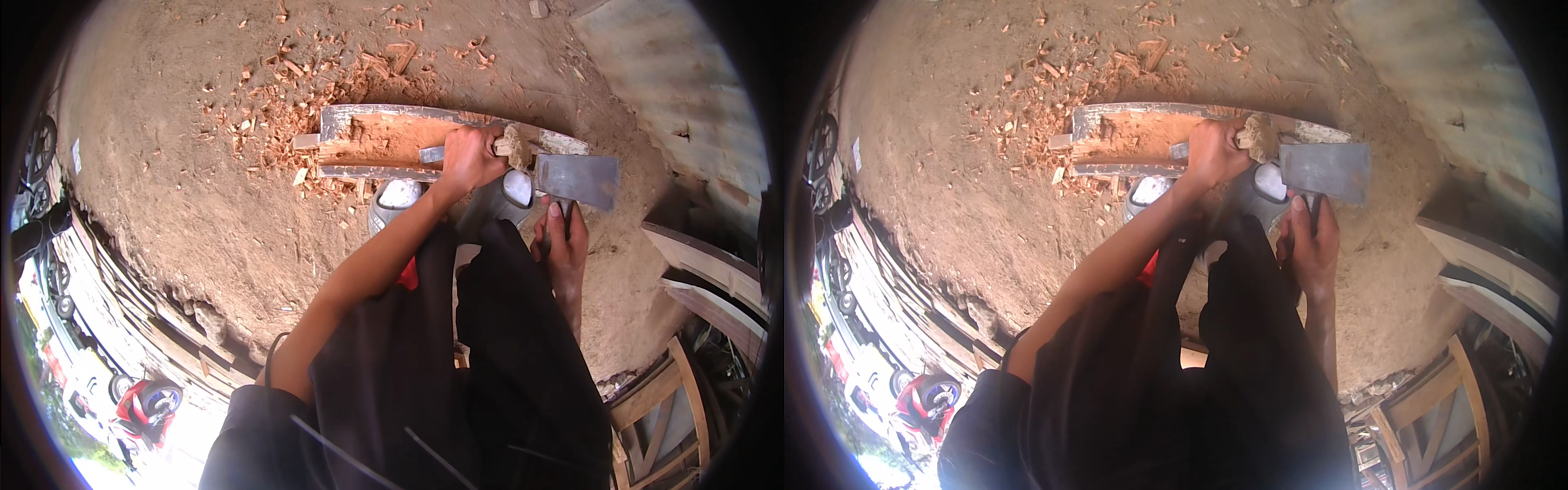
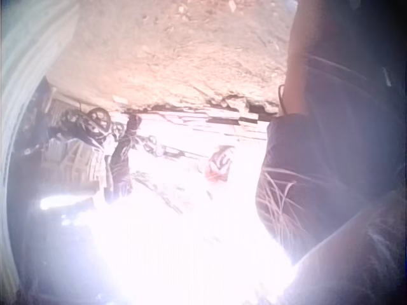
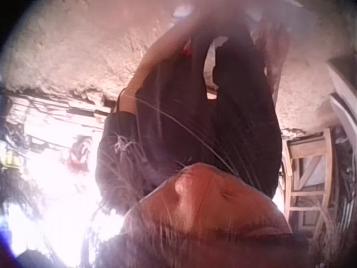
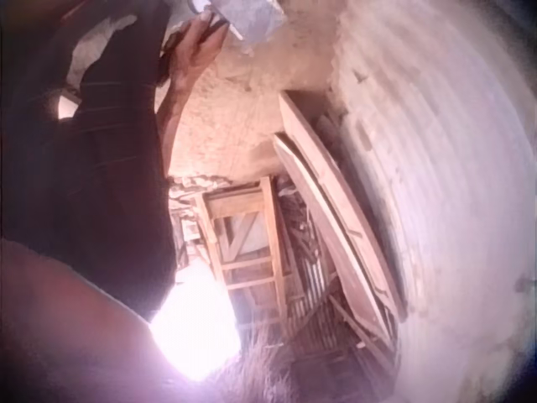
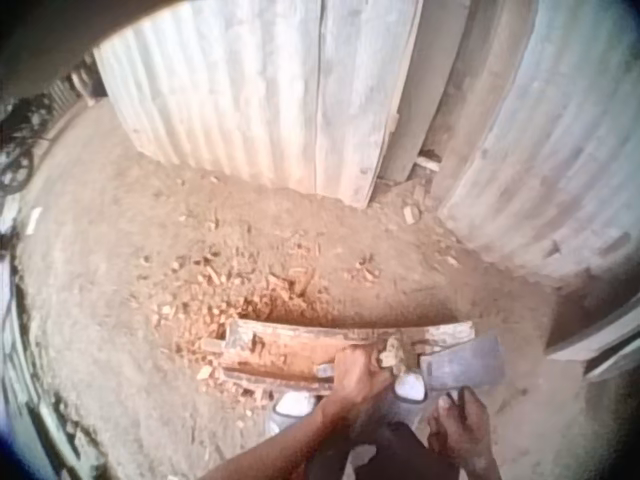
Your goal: The person uses a small axe to repeatedly strike and chip away at a piece of wood resting on a metal frame. Wood shavings accumulate on the ground as the person continues to carve the wood.
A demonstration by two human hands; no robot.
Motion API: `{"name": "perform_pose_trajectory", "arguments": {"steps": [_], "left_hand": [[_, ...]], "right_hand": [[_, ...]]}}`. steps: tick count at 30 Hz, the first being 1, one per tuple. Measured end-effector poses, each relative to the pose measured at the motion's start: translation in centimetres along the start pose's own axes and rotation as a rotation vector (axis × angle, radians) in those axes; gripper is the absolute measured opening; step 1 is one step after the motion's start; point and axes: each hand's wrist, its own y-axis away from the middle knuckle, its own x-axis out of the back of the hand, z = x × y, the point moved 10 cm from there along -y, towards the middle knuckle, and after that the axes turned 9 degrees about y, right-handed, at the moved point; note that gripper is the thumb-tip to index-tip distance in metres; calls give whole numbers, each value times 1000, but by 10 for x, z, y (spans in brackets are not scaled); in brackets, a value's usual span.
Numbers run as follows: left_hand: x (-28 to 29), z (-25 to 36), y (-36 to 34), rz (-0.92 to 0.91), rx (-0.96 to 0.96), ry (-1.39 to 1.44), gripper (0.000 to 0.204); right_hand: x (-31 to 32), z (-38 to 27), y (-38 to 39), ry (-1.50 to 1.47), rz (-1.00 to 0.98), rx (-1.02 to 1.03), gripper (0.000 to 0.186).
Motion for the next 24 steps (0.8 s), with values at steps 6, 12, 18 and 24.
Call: {"name": "perform_pose_trajectory", "arguments": {"steps": [6,12,18,24], "left_hand": [[-5,2,-4,-142,47,-18,17],[-9,-1,2,-141,20,-39,19],[0,1,7,-91,-12,5,19],[0,0,7,-101,-23,-2,22]], "right_hand": [[-1,-4,-8,122,-94,38,30],[0,0,-10,68,-4,9,30],[-6,10,-8,-14,31,113,30],[-4,-6,-16,66,-111,10,29]]}}
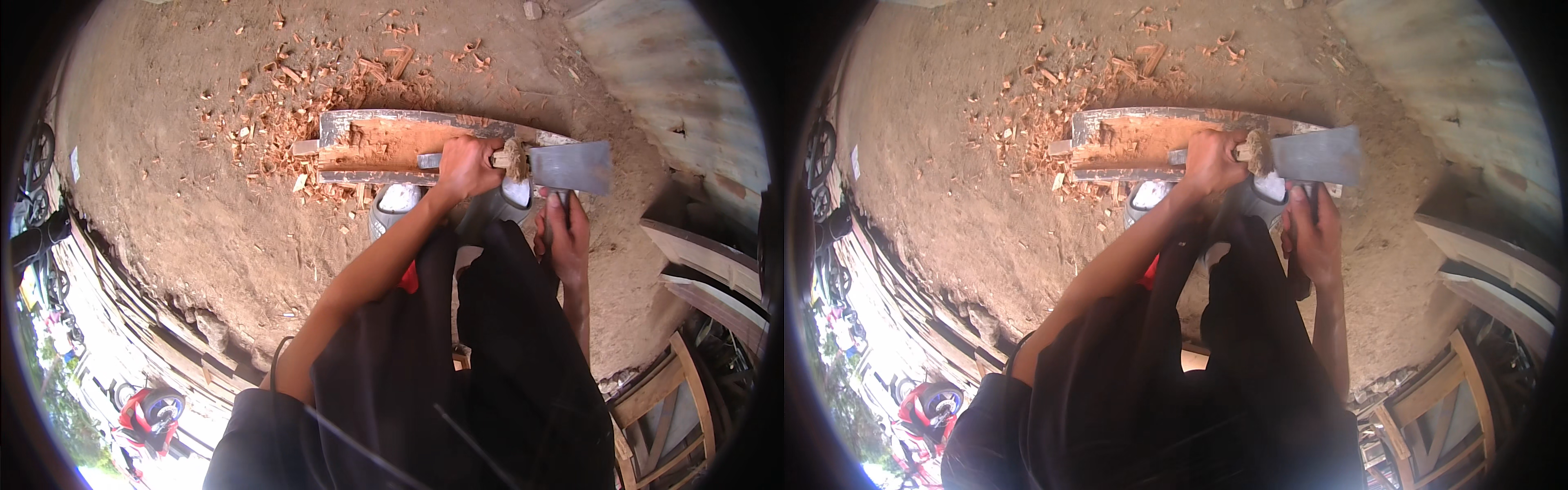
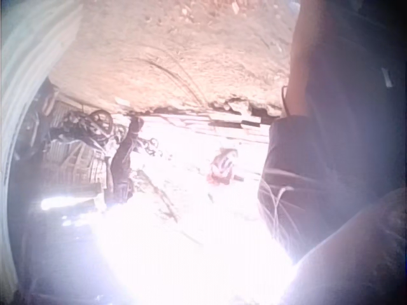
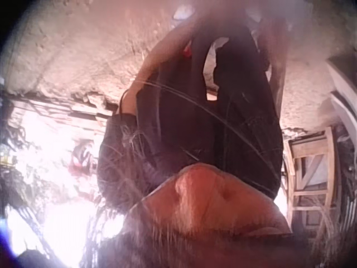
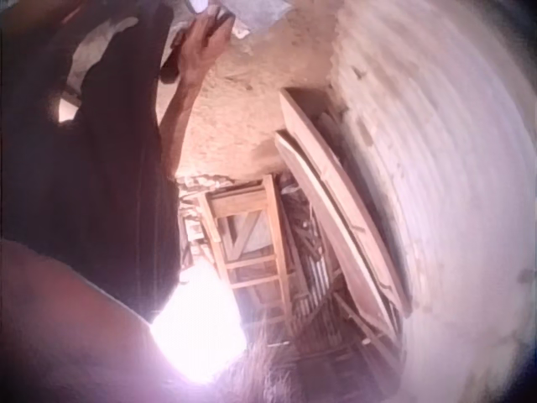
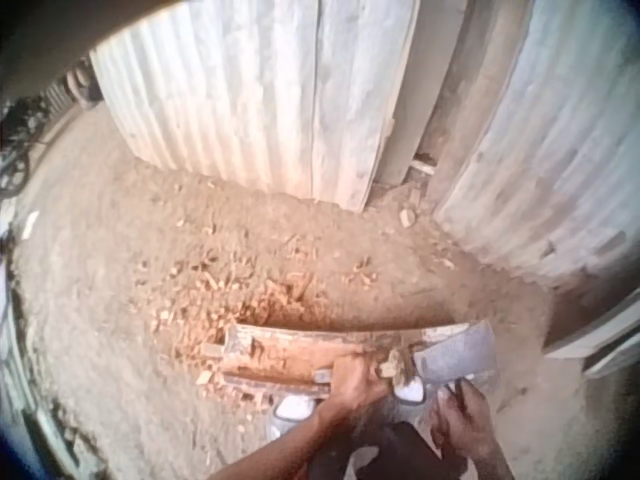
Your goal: The person uses a small axe to repeatedly strike and chip away at a piece of wood resting on a metal frame. Wood shavings accumulate on the ground as the person continues to carve the wood.
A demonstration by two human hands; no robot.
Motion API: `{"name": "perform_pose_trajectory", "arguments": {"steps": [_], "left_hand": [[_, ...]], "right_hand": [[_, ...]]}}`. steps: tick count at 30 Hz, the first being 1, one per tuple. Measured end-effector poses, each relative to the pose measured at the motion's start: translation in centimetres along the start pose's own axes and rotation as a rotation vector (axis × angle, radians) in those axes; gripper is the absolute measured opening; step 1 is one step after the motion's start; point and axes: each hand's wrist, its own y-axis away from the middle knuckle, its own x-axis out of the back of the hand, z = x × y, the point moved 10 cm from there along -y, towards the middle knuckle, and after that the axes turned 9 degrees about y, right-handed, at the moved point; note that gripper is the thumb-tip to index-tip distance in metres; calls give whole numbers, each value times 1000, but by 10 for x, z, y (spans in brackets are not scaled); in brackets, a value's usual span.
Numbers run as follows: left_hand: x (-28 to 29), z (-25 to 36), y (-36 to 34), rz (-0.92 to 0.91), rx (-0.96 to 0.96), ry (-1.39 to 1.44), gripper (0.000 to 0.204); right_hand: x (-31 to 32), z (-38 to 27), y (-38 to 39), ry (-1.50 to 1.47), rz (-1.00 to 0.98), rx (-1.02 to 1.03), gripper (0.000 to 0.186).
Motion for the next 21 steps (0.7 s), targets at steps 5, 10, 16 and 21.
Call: {"name": "perform_pose_trajectory", "arguments": {"steps": [5,10,16,21], "left_hand": [[-2,-2,1,9,7,40,23],[0,-4,2,17,-36,-9,19],[10,-8,0,90,29,53,19],[-1,-8,2,6,8,-69,21]], "right_hand": [[2,5,0,-252,218,61,27],[15,-14,3,163,90,160,31],[18,-11,6,-46,256,154,34],[-1,-1,5,-26,38,80,25]]}}
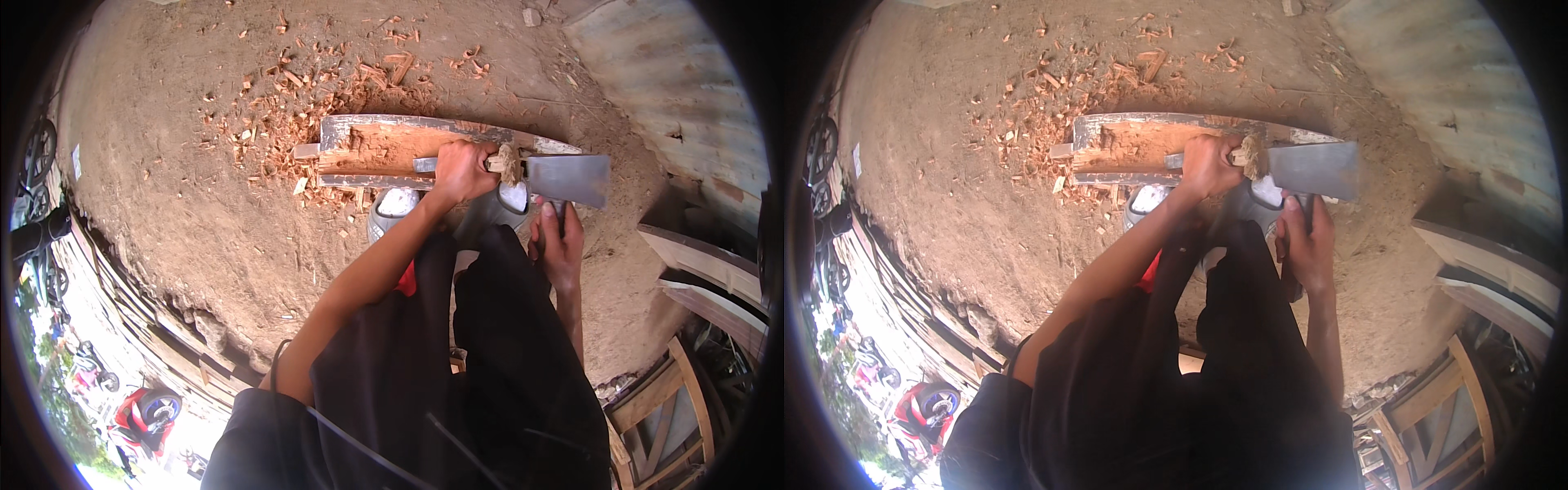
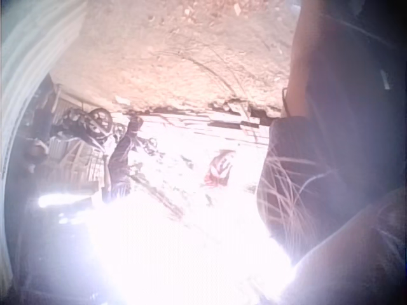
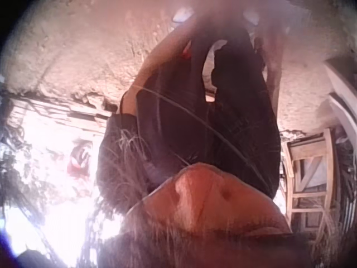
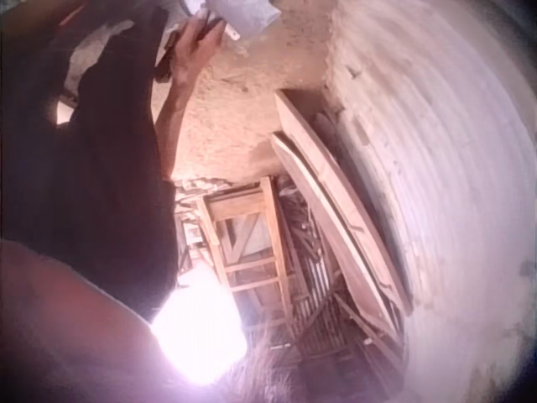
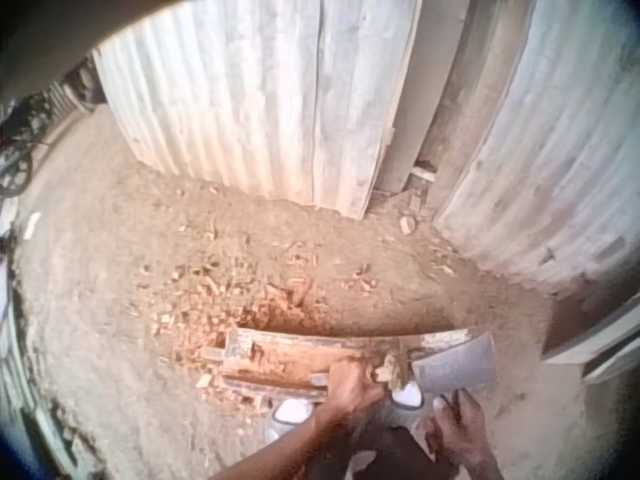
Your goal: The person uses a small axe to repeatedly strike and chip away at a piece of wood resting on a metal frame. Wood shavings accumulate on the ground as the person continues to carve the wood.
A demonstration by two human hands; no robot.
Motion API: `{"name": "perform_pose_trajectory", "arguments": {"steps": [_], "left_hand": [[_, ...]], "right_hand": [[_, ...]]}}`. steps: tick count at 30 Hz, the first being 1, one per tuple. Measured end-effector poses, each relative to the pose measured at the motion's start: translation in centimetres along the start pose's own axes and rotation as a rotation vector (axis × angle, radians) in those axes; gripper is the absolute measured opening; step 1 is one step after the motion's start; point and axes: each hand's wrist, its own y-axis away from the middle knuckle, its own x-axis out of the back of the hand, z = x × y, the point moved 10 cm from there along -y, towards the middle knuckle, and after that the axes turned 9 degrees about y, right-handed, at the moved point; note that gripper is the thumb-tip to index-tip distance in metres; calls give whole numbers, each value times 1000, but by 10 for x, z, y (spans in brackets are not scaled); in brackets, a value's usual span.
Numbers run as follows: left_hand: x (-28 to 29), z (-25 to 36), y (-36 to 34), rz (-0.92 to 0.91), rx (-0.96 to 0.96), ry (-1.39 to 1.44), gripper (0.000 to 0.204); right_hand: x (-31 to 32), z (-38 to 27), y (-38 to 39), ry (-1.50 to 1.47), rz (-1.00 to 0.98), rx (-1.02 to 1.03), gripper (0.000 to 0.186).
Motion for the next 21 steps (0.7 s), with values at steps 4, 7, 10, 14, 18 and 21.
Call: {"name": "perform_pose_trajectory", "arguments": {"steps": [4,7,10,14,18,21], "left_hand": [[-1,4,0,6,-1,42,23],[0,0,2,6,-14,20,25],[-4,3,4,-12,-19,-15,26],[-8,3,2,-28,8,-14,27],[-3,1,0,25,-22,-42,24],[-12,-5,0,-64,36,-77,21]], "right_hand": [[-2,24,-1,-84,182,55,25],[-11,19,-12,143,-48,35,25],[-1,19,-6,-40,71,-22,26],[-3,39,-10,-13,44,-66,28],[10,30,-5,-166,74,-79,29],[4,32,-2,-56,131,-50,32]]}}
